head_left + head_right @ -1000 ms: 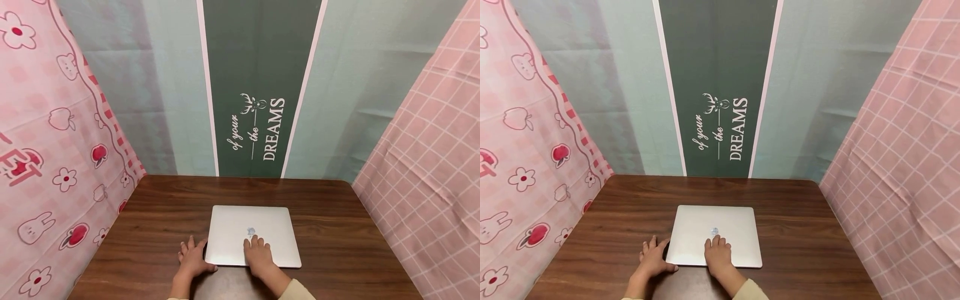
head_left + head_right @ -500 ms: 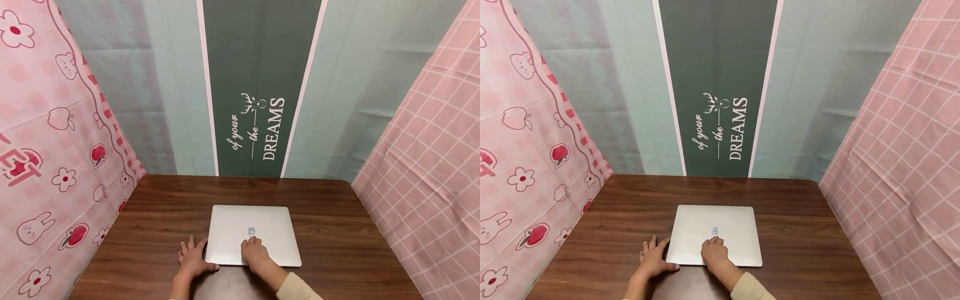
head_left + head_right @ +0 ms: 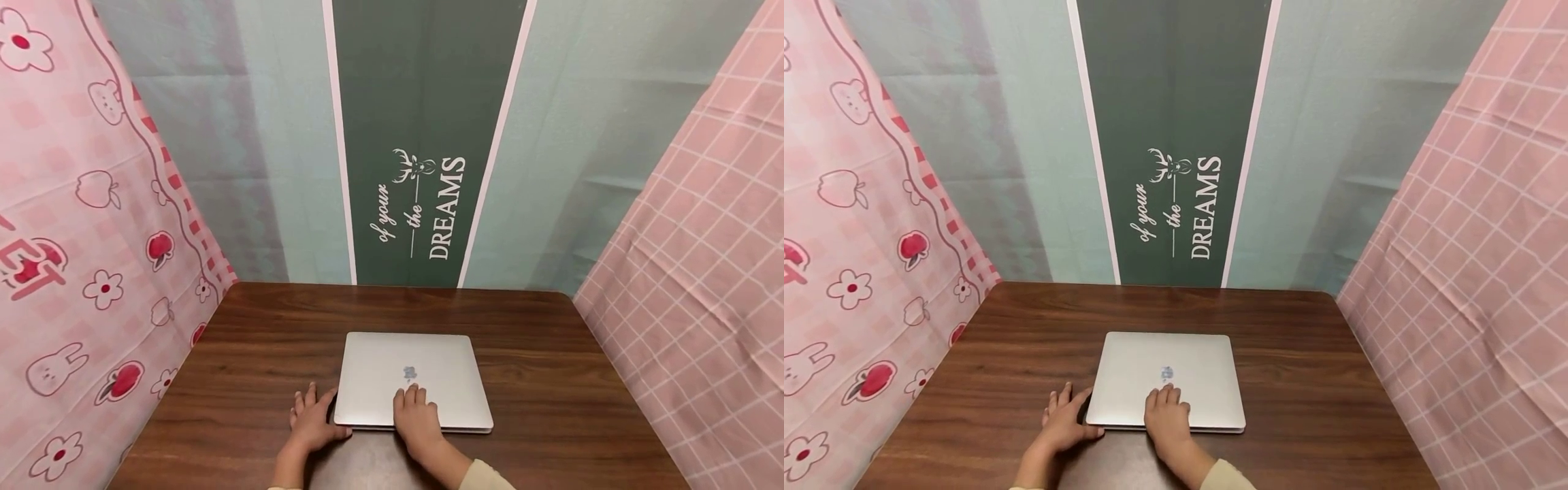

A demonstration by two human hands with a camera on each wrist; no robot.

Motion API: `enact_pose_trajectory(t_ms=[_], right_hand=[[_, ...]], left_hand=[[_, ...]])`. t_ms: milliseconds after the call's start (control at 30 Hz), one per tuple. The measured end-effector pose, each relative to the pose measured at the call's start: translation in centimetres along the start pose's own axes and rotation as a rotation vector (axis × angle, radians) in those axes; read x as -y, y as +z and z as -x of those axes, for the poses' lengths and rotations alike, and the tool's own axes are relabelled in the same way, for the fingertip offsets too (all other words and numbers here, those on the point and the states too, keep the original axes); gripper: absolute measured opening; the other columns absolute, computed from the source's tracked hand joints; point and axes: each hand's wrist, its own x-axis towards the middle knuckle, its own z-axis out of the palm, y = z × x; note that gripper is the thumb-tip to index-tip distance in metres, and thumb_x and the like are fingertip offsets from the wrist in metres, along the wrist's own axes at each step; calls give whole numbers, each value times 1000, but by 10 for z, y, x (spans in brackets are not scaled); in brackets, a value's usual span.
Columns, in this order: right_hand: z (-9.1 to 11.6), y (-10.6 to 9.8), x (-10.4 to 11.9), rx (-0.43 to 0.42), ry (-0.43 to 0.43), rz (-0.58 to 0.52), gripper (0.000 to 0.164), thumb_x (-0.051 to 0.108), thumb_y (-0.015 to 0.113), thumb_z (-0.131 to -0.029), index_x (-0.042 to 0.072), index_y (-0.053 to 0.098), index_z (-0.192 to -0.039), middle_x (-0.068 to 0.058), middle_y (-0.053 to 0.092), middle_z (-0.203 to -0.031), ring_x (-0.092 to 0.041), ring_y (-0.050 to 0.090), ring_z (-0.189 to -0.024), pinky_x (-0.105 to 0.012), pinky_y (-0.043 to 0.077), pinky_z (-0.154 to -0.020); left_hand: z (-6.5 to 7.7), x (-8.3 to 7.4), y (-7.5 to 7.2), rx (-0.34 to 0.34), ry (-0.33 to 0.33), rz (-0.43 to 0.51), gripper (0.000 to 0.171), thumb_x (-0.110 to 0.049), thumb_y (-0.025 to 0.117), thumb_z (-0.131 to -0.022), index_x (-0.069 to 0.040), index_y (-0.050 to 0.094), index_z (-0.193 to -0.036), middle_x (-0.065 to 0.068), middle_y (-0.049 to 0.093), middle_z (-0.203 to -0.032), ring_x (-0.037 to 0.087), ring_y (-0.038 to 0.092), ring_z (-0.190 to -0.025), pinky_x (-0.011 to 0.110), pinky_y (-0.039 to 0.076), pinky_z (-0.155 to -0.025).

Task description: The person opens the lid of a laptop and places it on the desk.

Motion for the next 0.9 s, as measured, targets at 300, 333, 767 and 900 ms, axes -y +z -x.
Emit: enact_pose_trajectory(t_ms=[300,333,767,900], right_hand=[[6,-3,5,-48,53,-68,27,8,65,-76,1,62,-101,-24,61,-97,-35,58,-85,-41,48,-49],[6,-4,5,-30,48,-75,31,8,69,-73,1,62,-102,-25,61,-98,-35,57,-86,-41,48,-50],[-8,-30,-13,-4,-3,-172,39,7,81,-54,6,49,-76,-8,45,-67,-21,46,-61,-32,39,-36],[-12,-38,-19,89,-37,-200,39,7,83,-56,6,50,-77,-8,46,-68,-21,46,-63,-31,42,-38]], left_hand=[[3,0,-3,6,6,-6,84,-31,87,-54,-6,55,-127,35,24,-140,60,9,-126,71,13,-93],[4,0,-3,5,8,-6,84,-31,87,-53,-6,55,-127,35,24,-140,60,10,-126,71,13,-93],[7,0,-9,20,-6,-19,88,-37,83,-52,-6,53,-129,32,23,-143,56,9,-129,69,13,-95],[7,-1,-9,25,3,-25,88,-37,83,-52,-5,52,-128,32,23,-143,57,10,-128,68,14,-95]])
